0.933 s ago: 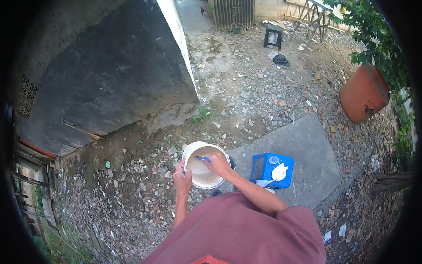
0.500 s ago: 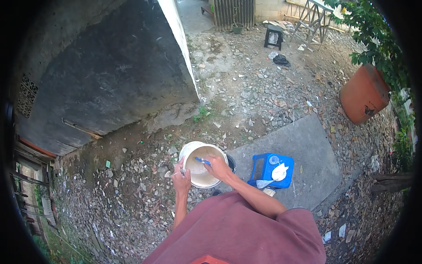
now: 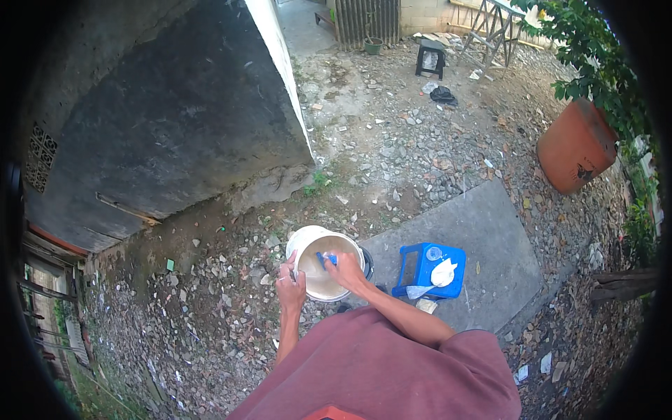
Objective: Mixing white paint with water in a bucket and using a brush to apply it to an outdoor concrete wall.
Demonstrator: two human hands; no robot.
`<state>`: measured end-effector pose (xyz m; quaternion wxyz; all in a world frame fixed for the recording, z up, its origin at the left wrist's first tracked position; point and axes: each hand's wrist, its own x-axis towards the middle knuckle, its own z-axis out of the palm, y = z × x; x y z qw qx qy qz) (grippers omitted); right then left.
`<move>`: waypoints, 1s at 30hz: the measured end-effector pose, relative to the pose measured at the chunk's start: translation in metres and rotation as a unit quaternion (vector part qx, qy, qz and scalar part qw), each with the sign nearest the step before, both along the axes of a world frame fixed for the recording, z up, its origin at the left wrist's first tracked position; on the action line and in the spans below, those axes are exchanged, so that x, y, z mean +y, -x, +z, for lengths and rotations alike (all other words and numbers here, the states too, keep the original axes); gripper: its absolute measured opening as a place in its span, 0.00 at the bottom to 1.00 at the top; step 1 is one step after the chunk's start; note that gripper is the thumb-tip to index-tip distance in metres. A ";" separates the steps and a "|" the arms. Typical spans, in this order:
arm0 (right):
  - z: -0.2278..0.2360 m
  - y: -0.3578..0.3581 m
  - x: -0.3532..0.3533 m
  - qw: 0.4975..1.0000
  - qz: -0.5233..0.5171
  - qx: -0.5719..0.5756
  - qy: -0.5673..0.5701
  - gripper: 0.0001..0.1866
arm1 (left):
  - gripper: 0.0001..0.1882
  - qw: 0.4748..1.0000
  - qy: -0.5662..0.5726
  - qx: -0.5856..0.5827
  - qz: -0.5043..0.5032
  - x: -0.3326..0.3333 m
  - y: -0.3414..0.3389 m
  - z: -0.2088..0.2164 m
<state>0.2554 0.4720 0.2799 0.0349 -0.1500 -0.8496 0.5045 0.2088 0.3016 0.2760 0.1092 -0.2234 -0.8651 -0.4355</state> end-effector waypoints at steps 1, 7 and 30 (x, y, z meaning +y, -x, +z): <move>-0.004 0.002 0.002 1.000 0.000 0.000 0.000 0.11 | 0.08 1.000 -0.011 -0.007 0.006 0.001 -0.001 -0.001; -0.020 0.001 0.002 0.995 -0.049 0.085 -0.025 0.11 | 0.08 1.000 -0.017 0.000 0.022 0.011 -0.004 0.007; -0.023 0.005 0.005 0.991 -0.086 0.102 0.022 0.12 | 0.10 0.999 -0.009 -0.026 0.038 0.016 -0.008 0.009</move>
